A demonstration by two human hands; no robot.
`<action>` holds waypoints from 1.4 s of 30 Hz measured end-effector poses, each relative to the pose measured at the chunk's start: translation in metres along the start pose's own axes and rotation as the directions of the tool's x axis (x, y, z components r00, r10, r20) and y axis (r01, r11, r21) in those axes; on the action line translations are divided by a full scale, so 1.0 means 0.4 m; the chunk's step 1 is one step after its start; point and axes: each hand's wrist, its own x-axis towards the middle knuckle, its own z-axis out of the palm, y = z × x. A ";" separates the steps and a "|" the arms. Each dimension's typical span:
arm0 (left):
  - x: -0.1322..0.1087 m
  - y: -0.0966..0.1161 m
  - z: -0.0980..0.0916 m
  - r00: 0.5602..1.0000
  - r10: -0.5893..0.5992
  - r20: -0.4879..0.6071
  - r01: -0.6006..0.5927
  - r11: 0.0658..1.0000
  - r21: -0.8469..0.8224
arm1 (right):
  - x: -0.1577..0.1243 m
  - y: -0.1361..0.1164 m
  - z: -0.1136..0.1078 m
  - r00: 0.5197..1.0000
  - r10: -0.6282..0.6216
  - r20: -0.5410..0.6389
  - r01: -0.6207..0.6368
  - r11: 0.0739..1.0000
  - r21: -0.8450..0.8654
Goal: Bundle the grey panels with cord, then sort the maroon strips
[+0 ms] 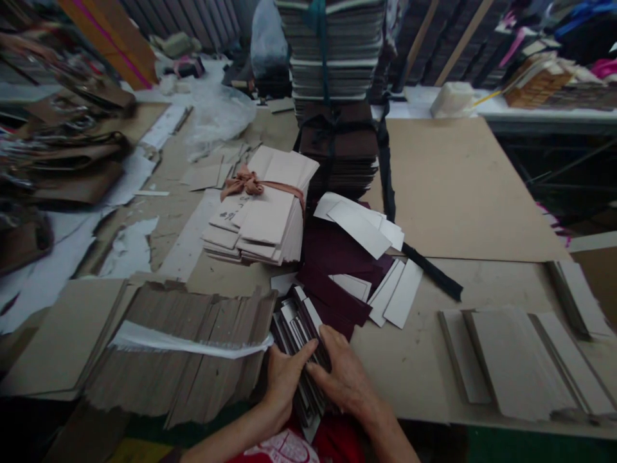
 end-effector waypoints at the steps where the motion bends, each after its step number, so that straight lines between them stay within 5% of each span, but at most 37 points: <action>1: 0.002 0.000 0.004 1.000 -0.006 0.004 0.006 1.000 -0.015 | 0.011 0.009 -0.019 1.000 -0.012 -0.014 0.012 1.000 0.001; 4: 0.013 -0.009 0.008 1.000 -0.002 -0.006 0.002 1.000 -0.028 | 0.053 0.034 -0.062 0.972 -0.058 -0.227 0.023 0.988 -0.156; 8: 0.025 -0.029 0.005 1.000 0.013 -0.027 -0.013 0.999 -0.030 | 0.098 0.057 -0.077 0.919 0.017 -0.394 -0.210 0.867 -0.452; 13: 0.028 -0.037 0.003 1.000 0.022 0.000 -0.022 0.999 -0.048 | 0.115 0.054 -0.071 0.910 0.179 -0.374 -0.366 0.770 -0.523; 19: 0.030 -0.043 -0.002 0.999 0.030 0.019 -0.029 0.998 -0.059 | 0.109 0.037 -0.072 0.918 0.355 -0.176 -0.393 0.871 -0.294; 24: 0.028 -0.036 -0.003 0.999 0.036 0.011 -0.035 0.996 -0.078 | 0.077 0.008 -0.044 0.930 0.310 -0.197 -0.350 0.908 -0.228; 27: 0.023 -0.030 -0.004 0.999 0.034 0.033 -0.031 0.996 -0.085 | 0.046 -0.013 -0.017 0.943 0.173 -0.285 -0.246 0.938 -0.243; 35: 0.005 -0.022 -0.009 0.996 0.033 0.079 -0.027 0.997 -0.069 | -0.020 -0.033 0.022 0.874 -0.142 -0.465 -0.039 0.933 -0.359; 38: 0.007 -0.020 -0.009 0.994 0.031 0.109 -0.025 0.998 -0.060 | -0.046 -0.018 0.034 0.871 -0.142 -0.470 -0.059 0.920 -0.387; 42: 0.014 -0.008 -0.004 0.993 0.039 0.114 -0.032 0.997 -0.070 | -0.067 0.009 0.032 0.909 0.057 -0.413 -0.242 0.879 -0.411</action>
